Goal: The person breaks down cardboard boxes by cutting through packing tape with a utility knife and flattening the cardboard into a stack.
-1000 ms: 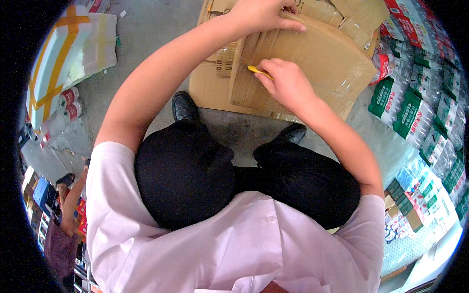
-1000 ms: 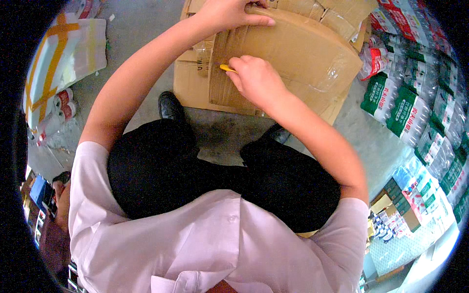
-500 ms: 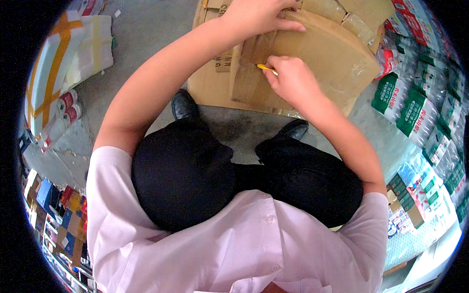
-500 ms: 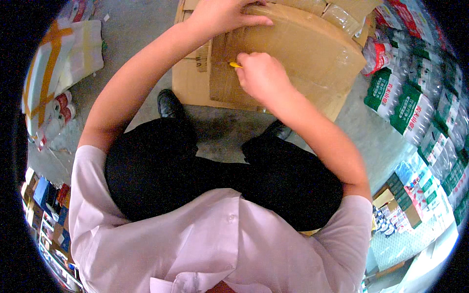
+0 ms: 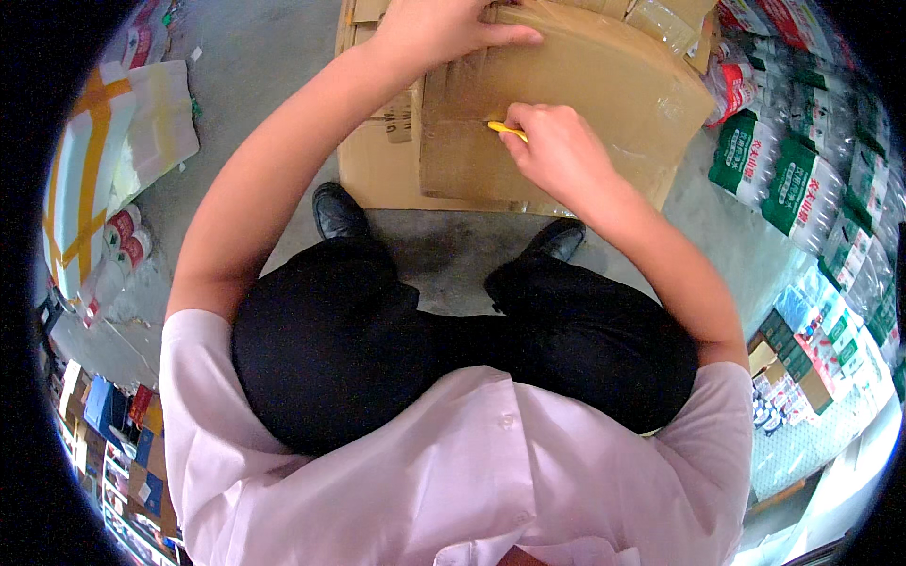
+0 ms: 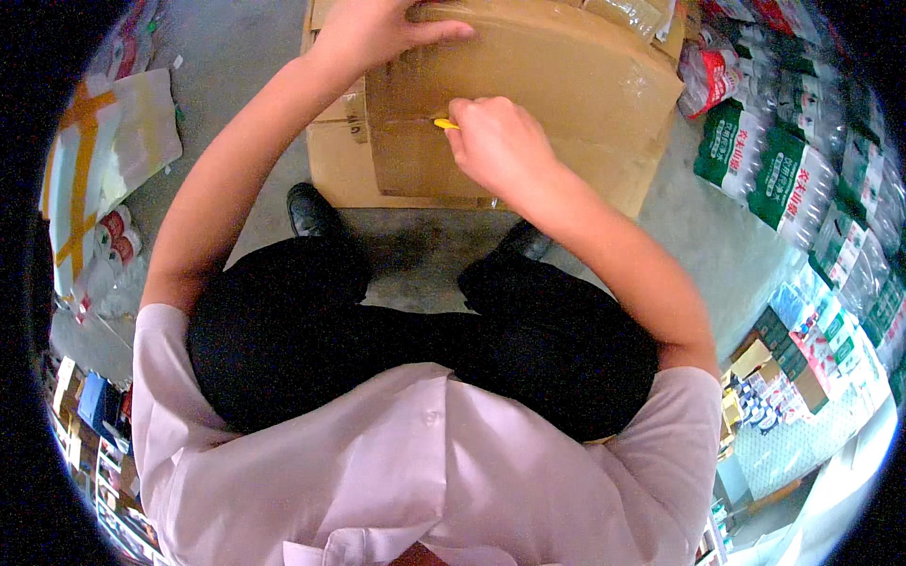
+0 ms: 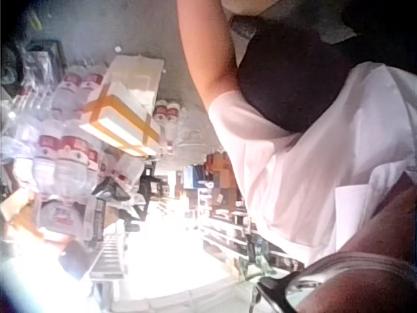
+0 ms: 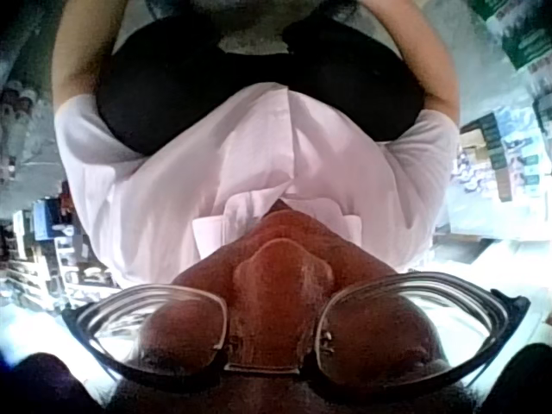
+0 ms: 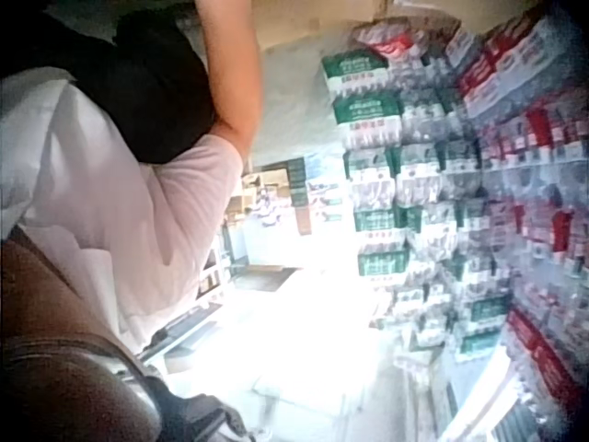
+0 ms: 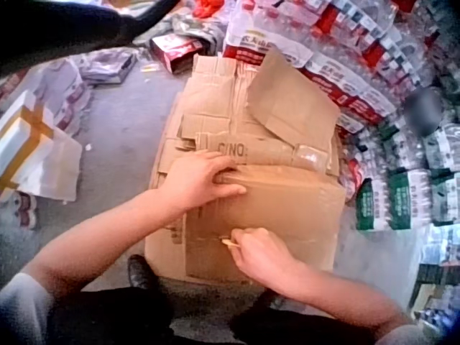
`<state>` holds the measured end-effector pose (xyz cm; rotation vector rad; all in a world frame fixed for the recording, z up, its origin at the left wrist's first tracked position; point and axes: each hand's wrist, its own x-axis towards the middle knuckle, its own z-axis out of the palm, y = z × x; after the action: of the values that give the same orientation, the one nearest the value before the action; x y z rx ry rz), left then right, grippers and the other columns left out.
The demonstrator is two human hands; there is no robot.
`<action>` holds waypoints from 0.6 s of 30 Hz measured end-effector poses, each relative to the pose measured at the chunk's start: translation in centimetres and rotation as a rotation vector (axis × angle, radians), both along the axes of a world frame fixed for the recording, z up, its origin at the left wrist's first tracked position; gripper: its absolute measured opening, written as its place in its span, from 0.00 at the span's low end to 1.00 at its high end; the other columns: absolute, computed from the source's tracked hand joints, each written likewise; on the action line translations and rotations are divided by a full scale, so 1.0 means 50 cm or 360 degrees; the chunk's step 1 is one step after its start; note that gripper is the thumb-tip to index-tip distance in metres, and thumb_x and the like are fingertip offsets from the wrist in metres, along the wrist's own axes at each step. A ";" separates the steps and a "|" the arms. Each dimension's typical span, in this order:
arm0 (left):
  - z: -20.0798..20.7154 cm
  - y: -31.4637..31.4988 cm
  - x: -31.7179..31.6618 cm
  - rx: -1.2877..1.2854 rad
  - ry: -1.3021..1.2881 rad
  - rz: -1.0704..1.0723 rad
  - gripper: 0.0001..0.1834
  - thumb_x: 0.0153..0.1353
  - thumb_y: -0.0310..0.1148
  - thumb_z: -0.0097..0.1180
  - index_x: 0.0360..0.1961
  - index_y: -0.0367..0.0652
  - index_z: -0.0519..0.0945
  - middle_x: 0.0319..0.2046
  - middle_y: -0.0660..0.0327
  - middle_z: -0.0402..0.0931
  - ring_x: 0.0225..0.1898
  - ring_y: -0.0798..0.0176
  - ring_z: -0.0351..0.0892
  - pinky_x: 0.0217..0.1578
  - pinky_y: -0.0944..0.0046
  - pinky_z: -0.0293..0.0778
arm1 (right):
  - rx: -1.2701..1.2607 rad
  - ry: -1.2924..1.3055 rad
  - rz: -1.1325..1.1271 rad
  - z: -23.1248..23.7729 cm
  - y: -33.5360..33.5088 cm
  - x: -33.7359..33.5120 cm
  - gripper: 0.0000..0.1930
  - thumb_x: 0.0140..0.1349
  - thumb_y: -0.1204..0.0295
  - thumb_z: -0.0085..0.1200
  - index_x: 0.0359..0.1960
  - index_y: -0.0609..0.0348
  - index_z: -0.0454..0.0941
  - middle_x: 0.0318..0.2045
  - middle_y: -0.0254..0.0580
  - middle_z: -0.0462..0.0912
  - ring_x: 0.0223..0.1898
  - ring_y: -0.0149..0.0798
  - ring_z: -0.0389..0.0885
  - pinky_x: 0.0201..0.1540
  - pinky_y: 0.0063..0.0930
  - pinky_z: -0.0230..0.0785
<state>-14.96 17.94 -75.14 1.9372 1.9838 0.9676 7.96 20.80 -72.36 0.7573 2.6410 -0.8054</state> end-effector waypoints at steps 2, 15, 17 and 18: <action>0.002 0.000 0.001 -0.0019 0.0014 -0.0003 0.27 0.57 0.58 0.71 0.44 0.47 0.87 0.38 0.55 0.86 0.42 0.46 0.87 0.43 0.50 0.82 | -0.0005 0.0007 -0.0011 0.005 0.003 0.008 0.10 0.68 0.67 0.61 0.36 0.63 0.82 0.34 0.58 0.86 0.39 0.62 0.86 0.45 0.53 0.79; 0.009 -0.004 0.008 0.0023 0.0223 -0.0097 0.24 0.60 0.52 0.71 0.50 0.48 0.86 0.41 0.55 0.85 0.45 0.48 0.86 0.45 0.51 0.82 | 0.0016 -0.0094 -0.0298 -0.018 0.076 0.140 0.11 0.66 0.64 0.64 0.38 0.60 0.85 0.33 0.55 0.88 0.38 0.61 0.87 0.43 0.51 0.79; 0.005 -0.003 0.007 0.0139 0.0285 -0.0149 0.23 0.61 0.50 0.71 0.51 0.48 0.86 0.42 0.55 0.85 0.46 0.49 0.85 0.47 0.52 0.82 | 0.0057 -0.0103 -0.0339 -0.012 0.078 0.153 0.12 0.66 0.63 0.64 0.38 0.60 0.86 0.33 0.55 0.88 0.38 0.61 0.87 0.43 0.51 0.79; 0.001 -0.004 0.007 0.0221 0.0310 -0.0165 0.22 0.61 0.48 0.71 0.52 0.48 0.86 0.44 0.56 0.85 0.47 0.50 0.85 0.48 0.53 0.81 | 0.0043 -0.0115 -0.0355 -0.011 0.079 0.156 0.12 0.66 0.63 0.64 0.39 0.60 0.86 0.33 0.55 0.88 0.39 0.61 0.88 0.43 0.51 0.79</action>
<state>-14.62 17.72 -75.10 2.2637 1.9374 0.9457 15.78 24.77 -72.89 1.0818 2.5382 -0.7826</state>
